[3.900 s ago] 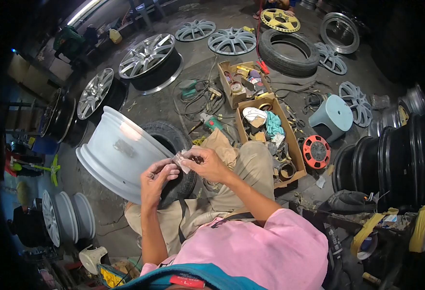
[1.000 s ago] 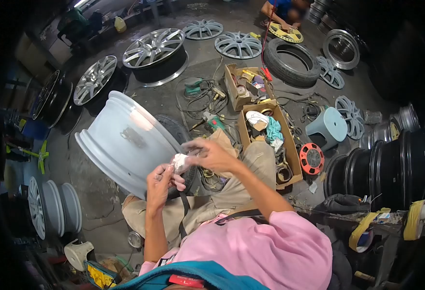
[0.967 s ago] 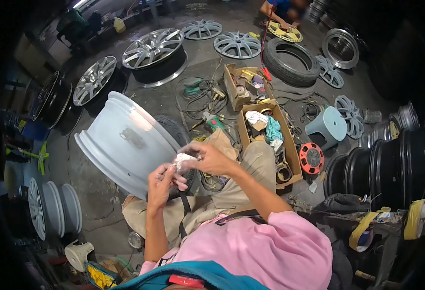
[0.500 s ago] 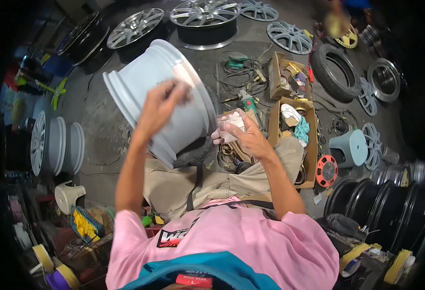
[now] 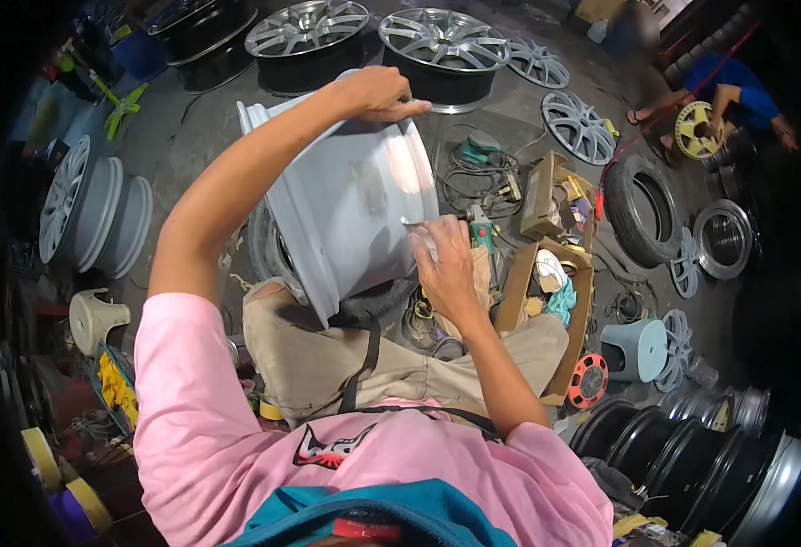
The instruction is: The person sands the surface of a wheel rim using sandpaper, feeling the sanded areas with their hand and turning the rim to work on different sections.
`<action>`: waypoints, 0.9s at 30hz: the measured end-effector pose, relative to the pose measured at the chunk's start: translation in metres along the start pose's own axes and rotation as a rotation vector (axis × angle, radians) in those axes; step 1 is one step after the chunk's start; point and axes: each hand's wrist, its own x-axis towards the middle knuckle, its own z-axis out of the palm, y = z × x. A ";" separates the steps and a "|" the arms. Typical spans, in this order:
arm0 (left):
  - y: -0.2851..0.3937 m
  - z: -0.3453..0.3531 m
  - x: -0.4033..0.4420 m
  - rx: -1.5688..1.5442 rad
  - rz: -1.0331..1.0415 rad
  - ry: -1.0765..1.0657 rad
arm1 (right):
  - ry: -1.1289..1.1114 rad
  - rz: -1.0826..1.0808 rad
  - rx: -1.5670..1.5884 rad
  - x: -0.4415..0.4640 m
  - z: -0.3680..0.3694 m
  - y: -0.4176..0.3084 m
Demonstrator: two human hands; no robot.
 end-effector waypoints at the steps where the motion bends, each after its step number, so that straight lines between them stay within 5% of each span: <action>1: -0.007 -0.002 0.003 -0.001 -0.045 -0.052 | 0.052 -0.095 -0.159 0.008 0.005 0.004; 5: -0.021 0.012 0.008 -0.099 -0.072 -0.035 | 0.216 0.030 -0.061 0.025 0.020 0.018; 7: -0.027 0.026 0.018 -0.033 -0.092 -0.002 | 0.260 -0.091 -0.212 0.026 0.023 0.025; 27: -0.016 0.025 0.020 -0.079 -0.207 -0.030 | 0.162 -0.224 -0.267 0.042 0.028 0.013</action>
